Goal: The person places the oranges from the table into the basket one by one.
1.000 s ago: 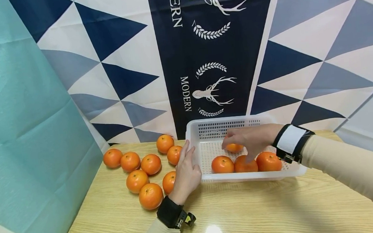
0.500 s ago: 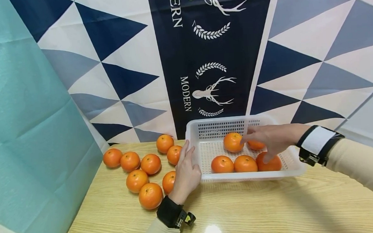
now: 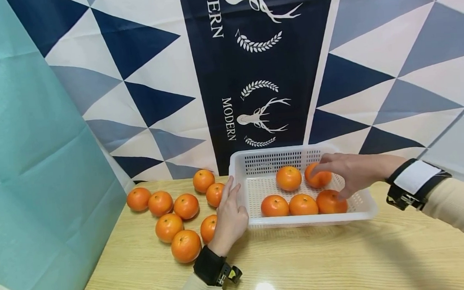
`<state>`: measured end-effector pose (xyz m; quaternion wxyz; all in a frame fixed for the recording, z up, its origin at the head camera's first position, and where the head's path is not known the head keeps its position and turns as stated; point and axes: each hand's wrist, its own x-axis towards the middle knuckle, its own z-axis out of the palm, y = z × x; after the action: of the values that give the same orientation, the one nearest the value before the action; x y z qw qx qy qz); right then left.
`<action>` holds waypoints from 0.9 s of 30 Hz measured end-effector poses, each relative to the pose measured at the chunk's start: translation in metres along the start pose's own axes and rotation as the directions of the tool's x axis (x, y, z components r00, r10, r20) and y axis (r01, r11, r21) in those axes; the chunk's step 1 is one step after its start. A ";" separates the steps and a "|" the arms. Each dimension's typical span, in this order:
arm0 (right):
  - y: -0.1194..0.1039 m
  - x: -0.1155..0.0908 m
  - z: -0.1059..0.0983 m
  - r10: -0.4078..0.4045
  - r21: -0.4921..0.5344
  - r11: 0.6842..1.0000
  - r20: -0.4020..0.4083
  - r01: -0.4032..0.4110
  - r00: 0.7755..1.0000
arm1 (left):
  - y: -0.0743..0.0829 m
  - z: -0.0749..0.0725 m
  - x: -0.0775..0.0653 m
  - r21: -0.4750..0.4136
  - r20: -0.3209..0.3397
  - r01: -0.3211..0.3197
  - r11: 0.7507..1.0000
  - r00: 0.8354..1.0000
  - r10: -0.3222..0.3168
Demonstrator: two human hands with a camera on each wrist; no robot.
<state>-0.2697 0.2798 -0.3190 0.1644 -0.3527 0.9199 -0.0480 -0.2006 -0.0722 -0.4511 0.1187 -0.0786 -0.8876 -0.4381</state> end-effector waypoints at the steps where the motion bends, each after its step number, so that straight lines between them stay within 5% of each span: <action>1: 0.001 -0.001 0.001 0.005 0.005 1.000 -0.016 -0.005 1.000 | 0.000 0.000 0.000 -0.003 -0.003 -0.003 1.000 1.000 0.003; 11: 0.021 -0.018 0.007 0.036 0.017 0.999 -0.219 -0.033 0.975 | 0.000 0.001 0.001 0.001 -0.003 -0.011 1.000 1.000 0.011; 19: 0.032 -0.021 0.013 0.043 0.043 0.999 -0.280 -0.033 0.959 | -0.002 -0.001 0.000 0.003 -0.019 -0.016 1.000 1.000 0.016; 27: 0.047 -0.032 0.040 0.063 0.154 0.988 -0.418 0.003 0.906 | -0.001 0.000 0.001 -0.002 -0.004 -0.005 1.000 1.000 0.005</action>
<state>-0.2641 0.3373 -0.3578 -0.0110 -0.3063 0.9327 -0.1900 -0.2014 -0.0725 -0.4519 0.1217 -0.0798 -0.8867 -0.4389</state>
